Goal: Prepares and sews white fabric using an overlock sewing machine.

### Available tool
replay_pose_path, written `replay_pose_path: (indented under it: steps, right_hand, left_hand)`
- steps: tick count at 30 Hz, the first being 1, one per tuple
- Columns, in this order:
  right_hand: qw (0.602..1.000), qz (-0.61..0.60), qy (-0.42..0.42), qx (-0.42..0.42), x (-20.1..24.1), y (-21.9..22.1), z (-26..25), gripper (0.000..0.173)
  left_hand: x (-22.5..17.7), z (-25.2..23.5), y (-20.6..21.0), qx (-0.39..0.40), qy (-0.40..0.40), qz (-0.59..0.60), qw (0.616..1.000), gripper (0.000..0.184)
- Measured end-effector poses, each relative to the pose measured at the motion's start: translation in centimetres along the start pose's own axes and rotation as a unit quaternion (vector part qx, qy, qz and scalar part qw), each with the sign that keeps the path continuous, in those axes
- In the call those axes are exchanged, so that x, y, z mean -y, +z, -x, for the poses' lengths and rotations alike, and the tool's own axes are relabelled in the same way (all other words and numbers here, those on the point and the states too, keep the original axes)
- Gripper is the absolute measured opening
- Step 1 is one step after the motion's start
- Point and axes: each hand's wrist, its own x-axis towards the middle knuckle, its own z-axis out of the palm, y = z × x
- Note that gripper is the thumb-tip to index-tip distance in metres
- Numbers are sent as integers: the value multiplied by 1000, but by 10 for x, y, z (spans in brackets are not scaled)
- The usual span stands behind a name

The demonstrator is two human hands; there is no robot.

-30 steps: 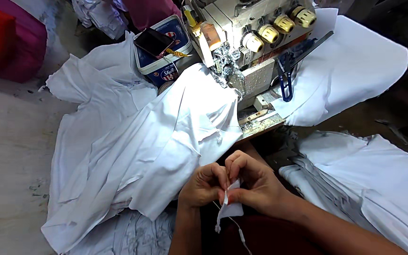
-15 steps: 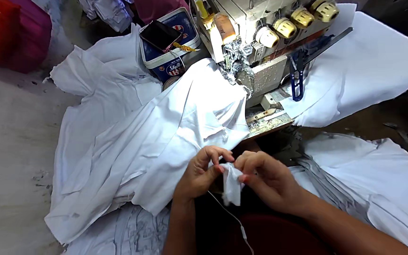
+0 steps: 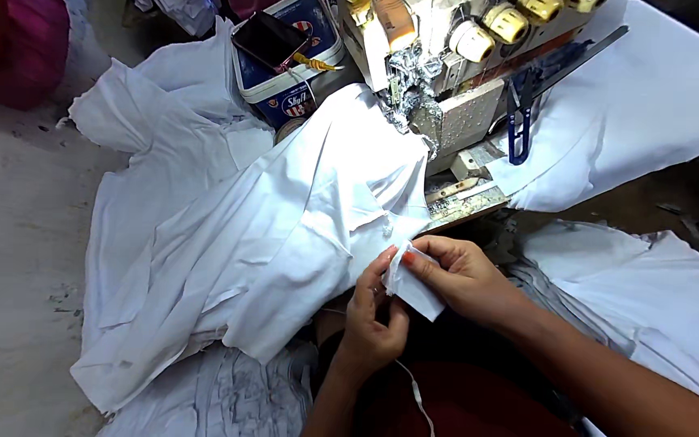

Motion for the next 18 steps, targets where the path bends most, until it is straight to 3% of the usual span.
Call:
replay_pose_path:
  steps: [4, 7, 10, 12, 15, 17, 18]
  right_hand:
    - [995, 96, -8, 28, -2, -6, -2, 13]
    - [976, 185, -50, 107, 1, -17, -6, 21]
    - [956, 185, -86, 210, 4, -26, -11, 31]
    - [945, 175, -103, 255, 7, -28, -12, 37]
    - [940, 169, -136, 264, 8, -30, -12, 32]
    - [942, 159, -148, 255, 7, -33, -10, 28]
    - [945, 153, -150, 248, 8, -34, -8, 28]
  left_hand:
    - [11, -16, -27, 17, 134, -192, 972, 15]
    - [-9, -38, -52, 132, 136, -252, 949, 22]
    - [-23, -55, -60, 240, 88, -281, 925, 27]
    - [-21, -63, -61, 291, 37, -212, 932, 32]
    - [-1, -64, -52, 311, -63, 69, 946, 27]
    - [13, -59, -39, 303, -133, 248, 910, 9]
    - [17, -58, -34, 298, -157, 301, 892, 9]
